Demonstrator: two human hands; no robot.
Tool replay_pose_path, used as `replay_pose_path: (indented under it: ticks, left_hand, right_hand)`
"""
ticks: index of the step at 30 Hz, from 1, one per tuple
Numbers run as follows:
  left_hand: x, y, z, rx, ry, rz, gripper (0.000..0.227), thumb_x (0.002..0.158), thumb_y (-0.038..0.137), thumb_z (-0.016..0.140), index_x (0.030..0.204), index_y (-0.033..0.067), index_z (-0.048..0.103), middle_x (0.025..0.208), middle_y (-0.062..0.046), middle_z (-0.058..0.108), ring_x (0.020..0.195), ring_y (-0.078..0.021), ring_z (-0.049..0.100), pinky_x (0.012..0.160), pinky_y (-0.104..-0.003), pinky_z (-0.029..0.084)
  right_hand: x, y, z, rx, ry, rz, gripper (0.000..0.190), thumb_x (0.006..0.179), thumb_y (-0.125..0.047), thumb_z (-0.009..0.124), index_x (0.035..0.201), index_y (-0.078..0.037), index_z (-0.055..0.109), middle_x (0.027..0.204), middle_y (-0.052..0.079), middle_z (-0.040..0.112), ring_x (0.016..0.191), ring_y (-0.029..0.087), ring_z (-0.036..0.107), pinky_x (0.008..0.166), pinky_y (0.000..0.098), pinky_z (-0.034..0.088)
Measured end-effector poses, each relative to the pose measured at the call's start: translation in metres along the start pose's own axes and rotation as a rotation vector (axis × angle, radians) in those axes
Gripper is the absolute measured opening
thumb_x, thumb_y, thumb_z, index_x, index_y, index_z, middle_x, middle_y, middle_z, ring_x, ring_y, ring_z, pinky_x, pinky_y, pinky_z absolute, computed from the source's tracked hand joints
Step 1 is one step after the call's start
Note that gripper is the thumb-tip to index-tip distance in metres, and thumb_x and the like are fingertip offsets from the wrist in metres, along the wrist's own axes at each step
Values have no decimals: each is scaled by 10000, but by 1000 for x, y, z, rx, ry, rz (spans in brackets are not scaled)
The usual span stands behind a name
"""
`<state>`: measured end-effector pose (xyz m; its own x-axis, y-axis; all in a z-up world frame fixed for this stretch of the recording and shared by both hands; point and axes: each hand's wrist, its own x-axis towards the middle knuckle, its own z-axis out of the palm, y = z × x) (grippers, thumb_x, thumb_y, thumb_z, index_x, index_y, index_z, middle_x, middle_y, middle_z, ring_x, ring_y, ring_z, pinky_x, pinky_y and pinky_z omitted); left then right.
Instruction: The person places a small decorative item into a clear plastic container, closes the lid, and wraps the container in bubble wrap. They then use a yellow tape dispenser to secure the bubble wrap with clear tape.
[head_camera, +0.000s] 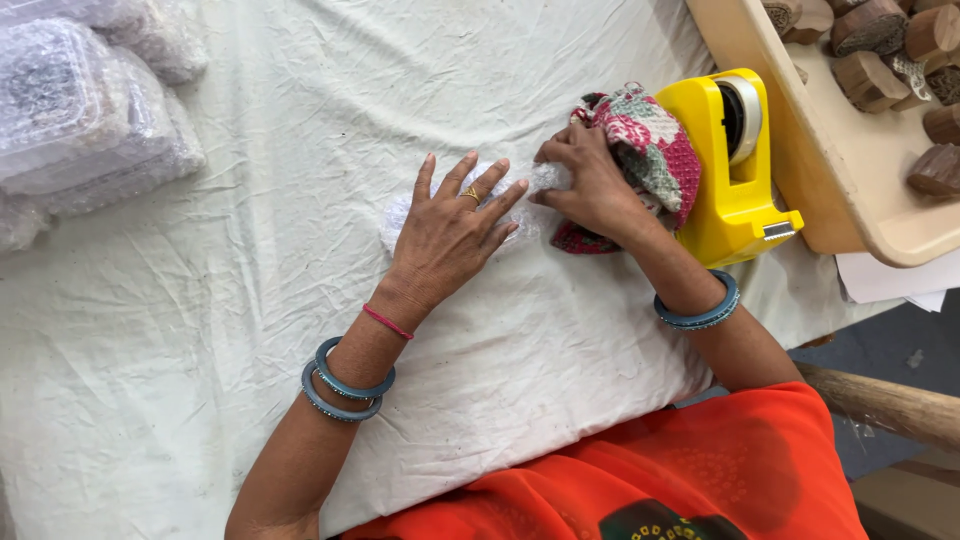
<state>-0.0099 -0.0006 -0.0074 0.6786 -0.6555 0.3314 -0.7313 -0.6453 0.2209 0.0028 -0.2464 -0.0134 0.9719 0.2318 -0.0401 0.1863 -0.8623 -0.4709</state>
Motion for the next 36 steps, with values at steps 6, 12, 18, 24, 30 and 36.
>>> replay_pose_path:
  ticks: [6,12,18,24,30,36]
  left_hand:
    - [1,1,-3,-13,-31,-6,383,1035,446,556,1358,268,663,1508,-25,538,1420,-293,448,1187,-644,243]
    - [1,1,1,-13,-53,-27,379,1040,449,536,1360,285,658,1497,-23,539,1419,-290,443,1176,-650,255]
    - [3,-1,1,-32,-39,-14,423,1020,445,574,1401,270,629,1505,-37,535,1408,-313,456,1177,-609,290]
    - [5,-2,0,-101,-42,-4,436,969,389,683,1363,223,597,1512,-93,542,1399,-385,479,1174,-558,337]
    - [0,-7,8,-285,41,-37,599,954,362,724,1420,87,466,1352,-114,587,1421,-429,465,1193,-559,360]
    - [-1,-3,-3,-343,100,-6,517,913,266,780,1319,109,500,1480,-121,480,1413,-418,472,1162,-586,397]
  right_hand:
    - [-1,4,-17,578,-89,189,499,815,-216,801,1258,-87,610,1044,79,673,955,189,664,792,319,557]
    - [-5,-29,-32,790,-112,365,500,924,-279,763,1356,-95,593,911,-19,607,775,40,606,593,231,550]
    - [2,-25,-24,580,2,188,382,913,-173,787,1247,-35,661,864,34,643,700,65,613,572,244,573]
    - [9,-30,-27,645,18,121,219,921,-31,724,1132,16,691,894,47,709,720,77,674,600,250,595]
    - [8,-40,-24,712,18,92,178,937,10,710,1110,42,679,919,35,693,760,61,667,625,244,613]
    - [0,-34,-35,854,18,125,253,935,19,692,1185,-1,667,977,32,677,818,58,656,628,235,609]
